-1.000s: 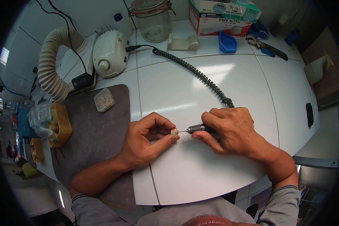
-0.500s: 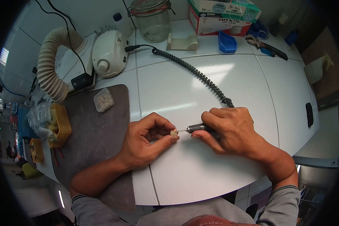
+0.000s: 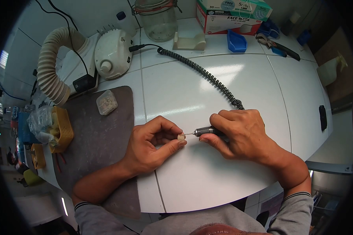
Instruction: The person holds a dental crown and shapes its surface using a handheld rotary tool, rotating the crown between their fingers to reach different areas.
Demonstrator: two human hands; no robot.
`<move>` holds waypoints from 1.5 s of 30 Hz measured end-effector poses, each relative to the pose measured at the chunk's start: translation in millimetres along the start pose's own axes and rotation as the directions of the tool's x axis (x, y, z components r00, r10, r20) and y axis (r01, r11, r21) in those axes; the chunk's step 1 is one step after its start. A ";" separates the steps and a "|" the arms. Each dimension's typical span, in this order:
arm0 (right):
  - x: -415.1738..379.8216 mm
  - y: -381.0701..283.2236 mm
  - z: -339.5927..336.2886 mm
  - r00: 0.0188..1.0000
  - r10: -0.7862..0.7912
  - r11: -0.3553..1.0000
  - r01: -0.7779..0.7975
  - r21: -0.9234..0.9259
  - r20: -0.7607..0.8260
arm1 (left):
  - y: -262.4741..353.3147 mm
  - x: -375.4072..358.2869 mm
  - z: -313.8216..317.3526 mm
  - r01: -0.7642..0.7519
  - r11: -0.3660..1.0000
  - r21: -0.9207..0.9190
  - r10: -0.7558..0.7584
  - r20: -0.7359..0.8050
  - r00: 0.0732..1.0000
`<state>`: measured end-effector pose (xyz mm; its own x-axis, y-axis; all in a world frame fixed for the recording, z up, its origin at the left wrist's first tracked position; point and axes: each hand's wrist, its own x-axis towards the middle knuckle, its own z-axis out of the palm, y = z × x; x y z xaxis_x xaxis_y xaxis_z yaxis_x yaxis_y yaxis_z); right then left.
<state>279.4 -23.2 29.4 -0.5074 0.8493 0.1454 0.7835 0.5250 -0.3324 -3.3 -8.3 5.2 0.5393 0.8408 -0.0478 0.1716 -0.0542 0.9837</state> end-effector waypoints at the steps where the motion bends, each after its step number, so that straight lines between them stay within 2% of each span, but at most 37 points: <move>1: 0.1 -0.2 -0.2 1.000 0.004 1.000 -0.004 0.001 0.006 | -2.1 -0.1 0.1 -0.004 1.000 0.001 0.004 0.000 1.000; 11: -0.7 0.9 1.9 1.000 -0.012 1.000 0.012 0.000 0.000 | -4.2 -1.2 2.2 -0.003 0.999 -0.048 0.001 -0.042 0.999; 23: 0.2 0.5 0.8 1.000 -0.014 1.000 0.014 -0.007 -0.004 | -2.2 0.2 -0.9 -0.031 0.999 0.009 0.031 0.021 0.999; 45: 0.0 1.2 0.5 1.000 -0.009 1.000 0.009 0.022 -0.020 | -4.5 0.1 -2.2 -0.033 0.998 -0.055 0.034 0.023 0.999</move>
<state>280.2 -22.6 28.6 -0.5069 0.8457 0.1667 0.7708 0.5313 -0.3514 -5.8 -6.8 1.1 0.5638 0.8257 -0.0179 0.1084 -0.0525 0.9927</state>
